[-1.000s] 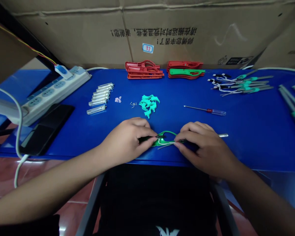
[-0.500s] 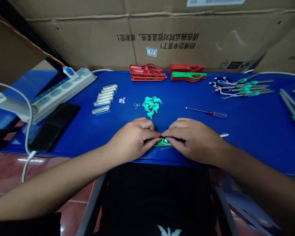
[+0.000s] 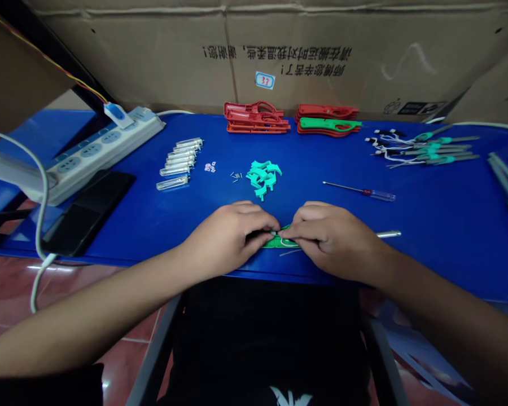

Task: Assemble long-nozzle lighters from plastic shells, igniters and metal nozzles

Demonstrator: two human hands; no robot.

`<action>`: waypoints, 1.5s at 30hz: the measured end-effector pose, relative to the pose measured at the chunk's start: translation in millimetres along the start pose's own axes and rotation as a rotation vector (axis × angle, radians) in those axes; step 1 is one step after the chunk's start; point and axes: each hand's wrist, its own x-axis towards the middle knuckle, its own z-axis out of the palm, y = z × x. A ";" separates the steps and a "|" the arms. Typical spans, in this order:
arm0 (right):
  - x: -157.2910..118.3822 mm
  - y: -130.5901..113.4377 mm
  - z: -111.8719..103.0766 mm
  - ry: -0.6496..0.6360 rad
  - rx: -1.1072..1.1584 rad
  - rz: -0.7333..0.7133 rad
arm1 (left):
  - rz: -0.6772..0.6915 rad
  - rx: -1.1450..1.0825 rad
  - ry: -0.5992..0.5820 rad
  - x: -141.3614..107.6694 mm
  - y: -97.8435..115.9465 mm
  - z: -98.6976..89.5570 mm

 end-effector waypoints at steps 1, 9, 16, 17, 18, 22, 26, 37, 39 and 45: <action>1.1 -0.1 -0.2 -0.008 -0.001 0.010 | 0.020 0.002 0.001 -0.3 -0.4 0.3; -25.7 -3.9 -23.7 0.083 0.027 0.110 | 0.068 0.058 -0.012 -3.9 -0.4 -1.0; -53.5 -11.2 -2.1 0.099 -0.050 0.195 | 0.048 0.142 0.000 -2.0 9.5 -1.0; -53.5 -12.3 1.2 0.117 -0.034 0.204 | 0.044 0.160 0.007 -1.8 11.2 0.2; -53.1 -13.0 3.4 0.133 -0.021 0.212 | 0.037 0.168 0.007 -1.9 12.8 1.7; -51.9 -12.9 5.2 0.172 -0.006 0.203 | 0.008 0.094 -0.030 -5.8 17.3 9.0; -53.5 -11.5 5.4 0.185 -0.031 0.172 | -0.012 0.016 -0.015 -10.1 19.1 13.6; -50.9 -17.3 5.7 0.109 -0.157 0.190 | -0.093 0.019 -0.111 -15.8 25.2 6.3; -49.9 -14.3 4.7 0.114 -0.076 0.197 | -0.106 0.024 -0.081 -15.6 26.3 8.6; -47.2 -9.1 -4.1 0.091 0.079 0.250 | -0.147 0.069 0.061 -12.6 30.5 19.5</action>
